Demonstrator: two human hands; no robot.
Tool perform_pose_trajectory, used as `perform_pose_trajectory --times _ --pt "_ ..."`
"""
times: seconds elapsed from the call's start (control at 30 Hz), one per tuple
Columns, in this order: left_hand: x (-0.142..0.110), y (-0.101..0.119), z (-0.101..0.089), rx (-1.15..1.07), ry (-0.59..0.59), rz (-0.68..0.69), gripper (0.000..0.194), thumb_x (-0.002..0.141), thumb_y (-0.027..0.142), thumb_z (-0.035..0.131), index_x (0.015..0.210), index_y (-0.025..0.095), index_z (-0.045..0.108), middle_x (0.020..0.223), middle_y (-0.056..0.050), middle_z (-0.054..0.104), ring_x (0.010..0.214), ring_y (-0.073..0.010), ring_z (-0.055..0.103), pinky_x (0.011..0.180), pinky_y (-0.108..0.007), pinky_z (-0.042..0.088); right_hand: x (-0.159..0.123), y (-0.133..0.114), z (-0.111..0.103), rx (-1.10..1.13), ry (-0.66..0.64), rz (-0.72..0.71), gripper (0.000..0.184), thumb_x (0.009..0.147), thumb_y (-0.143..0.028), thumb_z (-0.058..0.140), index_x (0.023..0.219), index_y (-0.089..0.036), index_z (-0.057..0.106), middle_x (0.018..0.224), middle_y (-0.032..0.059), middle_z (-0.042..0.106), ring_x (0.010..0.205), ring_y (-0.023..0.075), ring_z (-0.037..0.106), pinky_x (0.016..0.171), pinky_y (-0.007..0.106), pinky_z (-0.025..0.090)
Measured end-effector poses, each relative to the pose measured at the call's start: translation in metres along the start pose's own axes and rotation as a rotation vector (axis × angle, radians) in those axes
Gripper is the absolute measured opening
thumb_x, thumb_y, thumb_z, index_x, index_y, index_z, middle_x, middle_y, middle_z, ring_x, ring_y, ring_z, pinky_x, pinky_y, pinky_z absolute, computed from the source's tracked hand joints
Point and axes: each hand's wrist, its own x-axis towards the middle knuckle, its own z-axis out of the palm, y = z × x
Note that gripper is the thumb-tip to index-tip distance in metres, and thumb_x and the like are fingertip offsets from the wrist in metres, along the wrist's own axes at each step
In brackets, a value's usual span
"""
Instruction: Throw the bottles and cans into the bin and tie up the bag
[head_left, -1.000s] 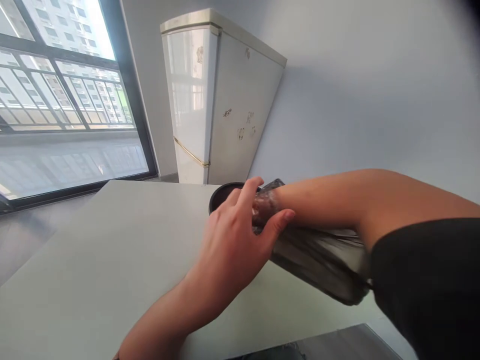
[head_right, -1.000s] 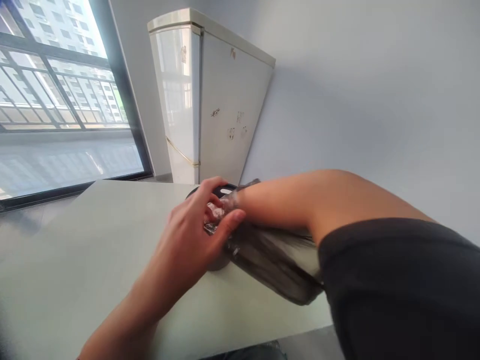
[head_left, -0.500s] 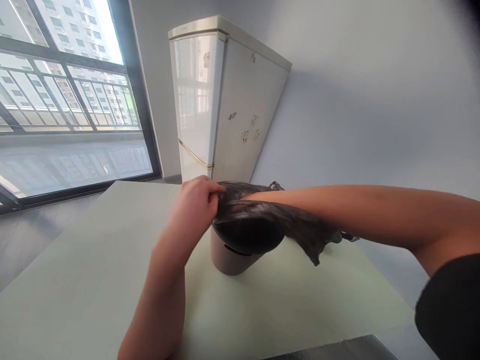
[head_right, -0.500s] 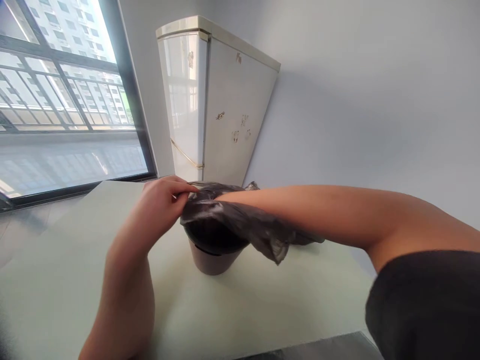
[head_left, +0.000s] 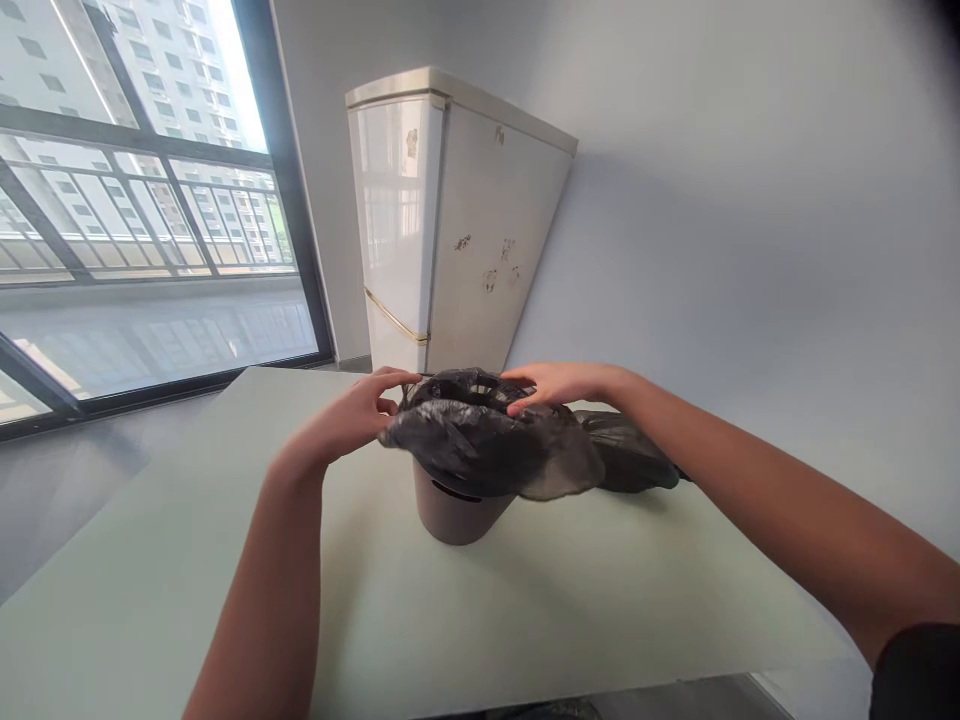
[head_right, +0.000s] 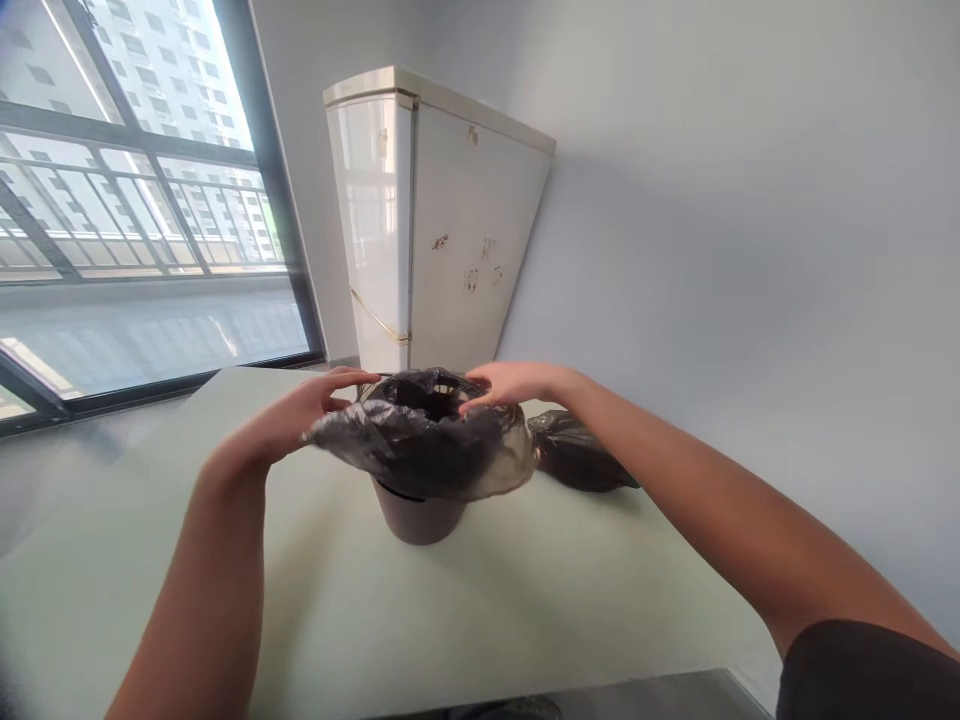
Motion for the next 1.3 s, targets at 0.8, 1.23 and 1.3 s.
perform_pose_trajectory --times 0.8,1.23,1.3 --pt "-0.012 -0.132 0.076 0.101 -0.146 -0.067 0.033 0.074 0.048 0.077 0.087 0.017 0.073 0.113 -0.017 0.077 0.12 -0.0401 0.059 0.116 -0.055 0.045 -0.011 0.106 0.134 0.259 0.259 -0.22 0.062 0.09 -0.054 0.071 0.145 -0.027 0.06 0.148 0.0101 0.065 0.133 0.0351 0.062 0.115 0.05 0.049" --pt "-0.055 -0.138 0.09 -0.349 0.097 -0.018 0.124 0.069 0.091 0.07 0.164 0.02 0.033 0.163 -0.023 0.047 0.148 -0.0457 0.046 0.12 -0.054 0.044 -0.045 -0.041 0.056 -0.003 0.544 -0.249 0.027 0.096 -0.036 0.058 0.113 -0.024 0.075 0.113 0.0069 0.078 0.098 0.0254 0.073 0.09 0.037 0.058" --pt "-0.058 -0.143 0.11 -0.371 0.032 -0.062 0.139 0.057 0.094 0.076 0.165 0.018 0.029 0.161 -0.026 0.048 0.147 -0.0494 0.047 0.119 -0.057 0.045 -0.015 -0.066 0.059 -0.157 0.236 -0.25 0.021 0.085 -0.035 0.071 0.097 -0.02 0.077 0.093 0.0096 0.079 0.083 0.0254 0.073 0.08 0.035 0.058"
